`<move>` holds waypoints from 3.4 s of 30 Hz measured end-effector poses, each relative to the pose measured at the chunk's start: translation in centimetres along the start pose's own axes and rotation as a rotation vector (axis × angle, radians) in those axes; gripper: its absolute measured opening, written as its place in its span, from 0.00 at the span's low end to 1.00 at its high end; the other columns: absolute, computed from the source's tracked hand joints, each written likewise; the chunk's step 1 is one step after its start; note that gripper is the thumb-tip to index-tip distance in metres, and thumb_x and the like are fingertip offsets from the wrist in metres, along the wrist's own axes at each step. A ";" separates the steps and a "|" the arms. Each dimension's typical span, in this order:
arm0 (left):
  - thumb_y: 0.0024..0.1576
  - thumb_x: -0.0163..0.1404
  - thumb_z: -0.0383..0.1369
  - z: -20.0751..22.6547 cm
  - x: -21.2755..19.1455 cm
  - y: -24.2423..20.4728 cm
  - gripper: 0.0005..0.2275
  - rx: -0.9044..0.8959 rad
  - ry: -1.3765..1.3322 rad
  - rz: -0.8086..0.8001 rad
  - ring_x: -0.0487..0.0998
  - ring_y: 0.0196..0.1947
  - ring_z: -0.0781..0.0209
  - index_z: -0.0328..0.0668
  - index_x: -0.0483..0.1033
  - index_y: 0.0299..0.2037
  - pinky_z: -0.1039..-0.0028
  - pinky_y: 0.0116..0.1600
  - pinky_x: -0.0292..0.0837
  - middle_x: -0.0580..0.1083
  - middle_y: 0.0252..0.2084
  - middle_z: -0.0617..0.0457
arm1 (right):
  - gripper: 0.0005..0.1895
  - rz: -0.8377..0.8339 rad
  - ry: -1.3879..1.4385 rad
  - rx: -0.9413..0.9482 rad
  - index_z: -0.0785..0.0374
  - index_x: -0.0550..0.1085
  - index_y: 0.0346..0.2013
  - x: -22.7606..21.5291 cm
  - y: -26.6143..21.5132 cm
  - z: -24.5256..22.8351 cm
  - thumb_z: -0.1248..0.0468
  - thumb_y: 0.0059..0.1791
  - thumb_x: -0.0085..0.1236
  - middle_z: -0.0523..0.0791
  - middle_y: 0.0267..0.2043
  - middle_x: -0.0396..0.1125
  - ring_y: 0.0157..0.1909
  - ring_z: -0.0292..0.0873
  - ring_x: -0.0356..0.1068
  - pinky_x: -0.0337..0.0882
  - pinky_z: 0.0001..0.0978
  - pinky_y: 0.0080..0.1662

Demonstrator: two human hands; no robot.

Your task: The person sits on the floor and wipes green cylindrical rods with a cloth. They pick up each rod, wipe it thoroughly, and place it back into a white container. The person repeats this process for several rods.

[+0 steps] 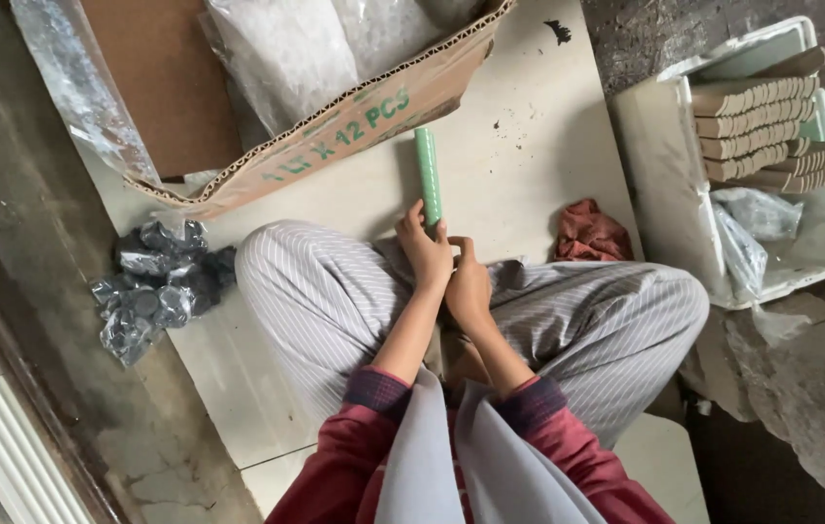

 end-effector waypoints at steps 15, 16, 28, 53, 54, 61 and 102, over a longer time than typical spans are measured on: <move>0.53 0.57 0.28 1.4 -0.9 0.1 0.28 0.006 0.373 -0.128 0.69 0.57 0.36 0.36 0.61 0.64 0.51 0.63 0.63 0.64 0.55 0.40 | 0.16 -0.015 -0.174 0.057 0.56 0.68 0.54 0.6 2.3 4.5 0.57 0.53 0.53 0.51 0.39 0.77 0.47 0.61 0.76 0.74 0.58 0.48; 0.53 0.57 0.28 2.5 -1.4 0.0 0.28 0.019 0.374 -0.130 0.69 0.57 0.36 0.36 0.61 0.64 0.51 0.63 0.63 0.64 0.55 0.40 | 0.16 -0.005 -0.166 0.055 0.56 0.68 0.54 0.2 3.1 5.6 0.57 0.53 0.53 0.51 0.39 0.77 0.47 0.61 0.76 0.74 0.58 0.48; 0.49 0.63 0.29 14.0 2.1 -0.4 0.34 0.379 0.270 -0.168 0.63 0.57 0.32 0.42 0.59 0.66 0.46 0.62 0.61 0.56 0.61 0.40 | 0.22 -0.049 -0.018 -0.063 0.59 0.76 0.51 -16.0 2.9 5.1 0.48 0.55 0.45 0.59 0.39 0.77 0.52 0.68 0.73 0.69 0.59 0.57; 0.55 0.57 0.35 33.9 40.6 4.9 0.08 0.771 0.701 -0.663 0.84 0.38 0.38 0.40 0.78 0.37 0.50 0.39 0.81 0.79 0.32 0.42 | 0.24 -0.208 0.033 0.533 0.58 0.76 0.56 -9.1 14.9 8.6 0.56 0.57 0.31 0.49 0.60 0.72 0.65 0.54 0.68 0.46 0.63 0.72; 0.54 0.57 0.35 34.1 40.6 5.1 0.07 0.776 0.682 -0.666 0.84 0.37 0.37 0.39 0.79 0.34 0.51 0.37 0.81 0.79 0.30 0.41 | 0.22 -0.238 0.081 0.575 0.55 0.76 0.54 -9.1 15.0 8.7 0.55 0.57 0.35 0.49 0.59 0.71 0.64 0.55 0.68 0.49 0.68 0.70; 0.54 0.56 0.28 38.3 38.8 3.7 0.07 0.763 0.656 -0.692 0.83 0.38 0.33 0.30 0.79 0.35 0.52 0.39 0.82 0.79 0.33 0.33 | 0.22 -0.169 0.167 0.667 0.51 0.78 0.52 -9.0 15.1 9.8 0.57 0.52 0.37 0.49 0.55 0.73 0.57 0.54 0.73 0.69 0.71 0.56; 0.64 0.54 0.34 6.6 4.7 -2.2 0.10 0.161 -0.186 0.012 0.83 0.44 0.46 0.50 0.78 0.54 0.59 0.50 0.80 0.80 0.44 0.42 | 0.24 -0.222 0.090 0.032 0.58 0.82 0.40 -14.1 12.2 10.1 0.42 0.50 0.53 0.56 0.49 0.75 0.56 0.63 0.72 0.69 0.56 0.57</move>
Point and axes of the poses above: each hand's wrist, its own y-axis towards the middle knuckle, its own x-axis out of the palm, z = x × y, the point moved 1 cm from there along y, towards the middle knuckle
